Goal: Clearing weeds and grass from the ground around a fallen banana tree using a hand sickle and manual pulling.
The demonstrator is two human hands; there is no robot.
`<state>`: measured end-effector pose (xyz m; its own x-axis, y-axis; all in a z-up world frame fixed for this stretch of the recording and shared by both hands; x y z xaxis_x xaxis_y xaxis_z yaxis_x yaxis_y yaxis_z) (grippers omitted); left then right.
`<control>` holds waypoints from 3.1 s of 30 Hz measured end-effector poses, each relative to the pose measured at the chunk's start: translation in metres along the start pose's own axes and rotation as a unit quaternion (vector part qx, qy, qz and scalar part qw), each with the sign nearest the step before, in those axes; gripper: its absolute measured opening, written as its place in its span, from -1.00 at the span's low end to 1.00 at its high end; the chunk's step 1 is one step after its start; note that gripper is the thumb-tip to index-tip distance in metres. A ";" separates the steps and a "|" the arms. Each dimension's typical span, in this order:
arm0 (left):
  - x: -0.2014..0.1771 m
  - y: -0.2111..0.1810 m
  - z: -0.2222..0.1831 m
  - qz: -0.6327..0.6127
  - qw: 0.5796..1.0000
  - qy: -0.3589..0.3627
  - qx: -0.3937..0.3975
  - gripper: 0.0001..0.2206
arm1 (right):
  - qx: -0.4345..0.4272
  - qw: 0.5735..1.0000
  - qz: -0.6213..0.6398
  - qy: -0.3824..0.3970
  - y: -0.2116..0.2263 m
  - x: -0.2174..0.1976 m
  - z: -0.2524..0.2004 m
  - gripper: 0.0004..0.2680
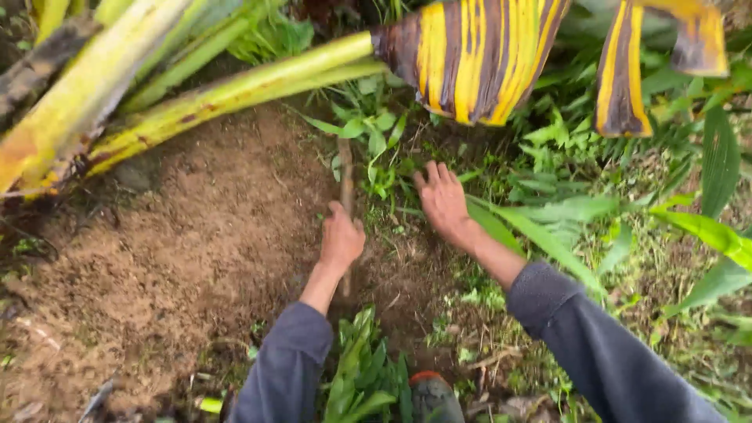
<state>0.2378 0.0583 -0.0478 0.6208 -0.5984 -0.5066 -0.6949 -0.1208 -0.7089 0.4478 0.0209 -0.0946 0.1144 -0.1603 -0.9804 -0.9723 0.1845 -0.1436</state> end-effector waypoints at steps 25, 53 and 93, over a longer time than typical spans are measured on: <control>-0.037 -0.030 -0.041 -0.110 0.983 -0.141 0.026 -0.72 | -0.032 0.999 0.025 0.028 -0.007 -0.007 -0.041 -0.73; -0.025 -0.073 -0.079 0.039 0.999 -0.020 0.000 -0.68 | -0.048 0.987 0.019 -0.154 -0.017 0.008 -0.050 -0.85; -0.039 0.081 -0.179 0.080 0.989 0.013 -0.127 -0.88 | -0.311 0.949 -0.031 -0.050 0.033 -0.023 -0.044 -0.87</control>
<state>0.0921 -0.0700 0.0022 0.4881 -0.6455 -0.5874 -0.8544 -0.2161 -0.4725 0.4040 -0.0116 -0.0706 0.1634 -0.0545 -0.9851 -0.8916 -0.4356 -0.1237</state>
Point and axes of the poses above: each hand's wrist, its own z-axis towards the middle knuckle, its own x-axis out of the palm, y = z × x, the point moved 6 cm from there along z, towards the middle knuckle, and after that the axes turned 3 degrees about -y, right-handed, at the moved point
